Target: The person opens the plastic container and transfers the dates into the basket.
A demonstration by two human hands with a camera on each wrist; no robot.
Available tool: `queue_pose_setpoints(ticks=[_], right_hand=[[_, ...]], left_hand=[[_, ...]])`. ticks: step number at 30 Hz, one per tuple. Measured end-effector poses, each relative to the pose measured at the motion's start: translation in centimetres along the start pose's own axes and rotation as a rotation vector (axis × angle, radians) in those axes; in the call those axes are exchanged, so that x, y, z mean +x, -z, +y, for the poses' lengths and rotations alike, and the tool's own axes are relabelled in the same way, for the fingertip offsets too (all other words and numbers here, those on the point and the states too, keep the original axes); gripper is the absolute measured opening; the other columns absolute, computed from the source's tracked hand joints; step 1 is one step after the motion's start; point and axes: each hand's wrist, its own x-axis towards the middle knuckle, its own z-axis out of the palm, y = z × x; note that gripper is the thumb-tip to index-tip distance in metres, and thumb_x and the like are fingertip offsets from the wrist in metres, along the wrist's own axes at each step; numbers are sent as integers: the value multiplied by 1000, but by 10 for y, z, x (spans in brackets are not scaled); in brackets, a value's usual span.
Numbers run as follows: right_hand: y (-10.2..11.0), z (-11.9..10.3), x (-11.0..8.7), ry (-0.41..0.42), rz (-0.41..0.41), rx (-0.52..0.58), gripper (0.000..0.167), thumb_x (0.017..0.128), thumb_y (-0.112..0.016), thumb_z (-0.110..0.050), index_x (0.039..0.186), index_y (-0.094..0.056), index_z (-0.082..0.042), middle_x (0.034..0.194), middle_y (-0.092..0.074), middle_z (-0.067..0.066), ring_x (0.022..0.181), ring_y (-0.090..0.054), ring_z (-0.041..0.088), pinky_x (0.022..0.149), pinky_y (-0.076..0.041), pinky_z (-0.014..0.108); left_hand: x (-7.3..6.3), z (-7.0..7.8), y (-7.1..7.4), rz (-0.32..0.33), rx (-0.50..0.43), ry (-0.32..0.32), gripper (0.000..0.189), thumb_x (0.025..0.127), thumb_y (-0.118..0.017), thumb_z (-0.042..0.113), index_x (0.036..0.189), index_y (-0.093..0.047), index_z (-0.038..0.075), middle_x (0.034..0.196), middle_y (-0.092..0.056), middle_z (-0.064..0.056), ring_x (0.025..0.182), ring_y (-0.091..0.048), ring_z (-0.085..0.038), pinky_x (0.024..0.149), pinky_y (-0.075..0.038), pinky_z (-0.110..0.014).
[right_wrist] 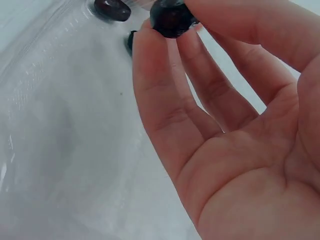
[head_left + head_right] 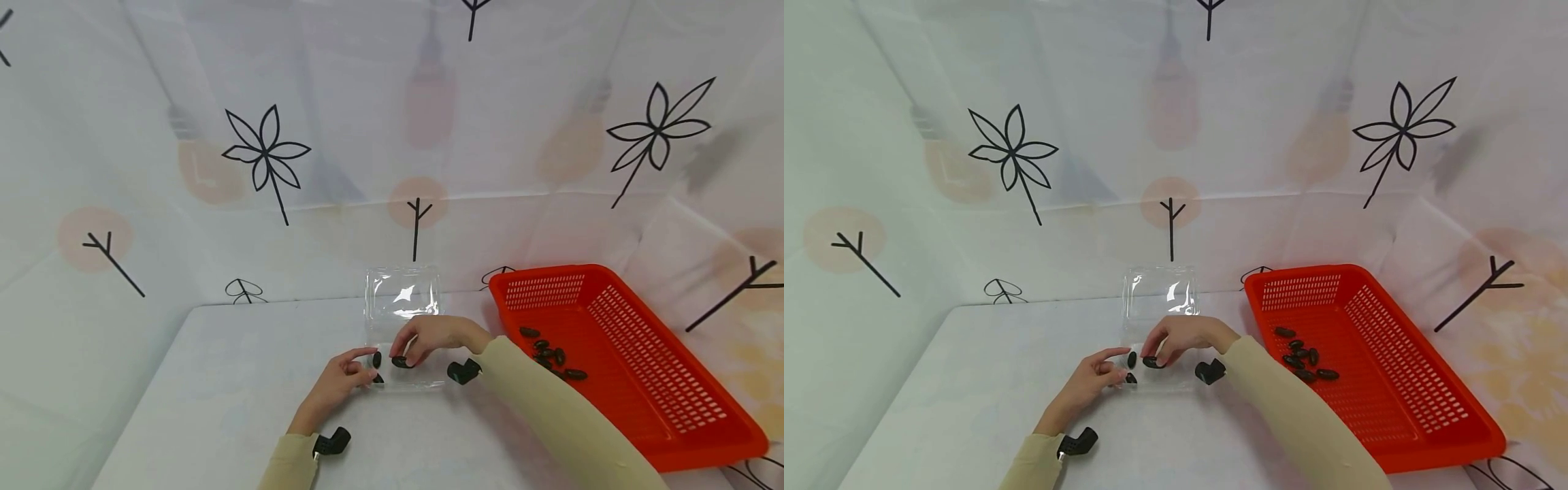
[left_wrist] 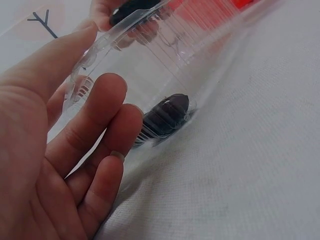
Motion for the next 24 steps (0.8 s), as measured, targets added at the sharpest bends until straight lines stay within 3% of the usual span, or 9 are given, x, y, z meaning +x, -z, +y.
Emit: queue_pose_setpoints(ticks=[6, 14, 19, 24], right_hand=[[8, -1, -19, 52, 43, -23, 30, 91, -65, -4, 120, -70, -3, 110, -69, 5, 99, -66, 24, 86, -54, 38], [26, 6, -55, 83, 109, -26, 32, 91, -66, -9, 122, -68, -2, 110, -69, 7, 100, -66, 25, 87, -54, 38], [36, 16, -79, 70, 185, -37, 29, 91, -69, -8, 119, -69, -5, 109, -70, 8, 100, -66, 26, 86, -53, 38], [42, 24, -108, 50, 292, -56, 28, 89, -71, -10, 117, -70, -9, 108, -71, 8, 99, -66, 28, 85, -51, 42]], left_hand=[[-2, 4, -1, 9, -8, 17, 48, 91, -75, 20, 136, -61, 14, 72, -64, -2, 69, -56, -15, 66, -40, -25], [-14, 32, -2, -12, -54, -11, 46, 91, -73, 11, 135, -59, 3, 73, -64, -9, 71, -59, -20, 66, -43, -24], [-13, 35, -1, -22, -53, 0, 48, 91, -73, 12, 136, -59, 3, 74, -64, -13, 72, -59, -20, 67, -43, -25], [-13, 35, 0, -24, -49, 6, 48, 91, -73, 13, 136, -58, 3, 73, -63, -7, 72, -57, -17, 68, -41, -25]])
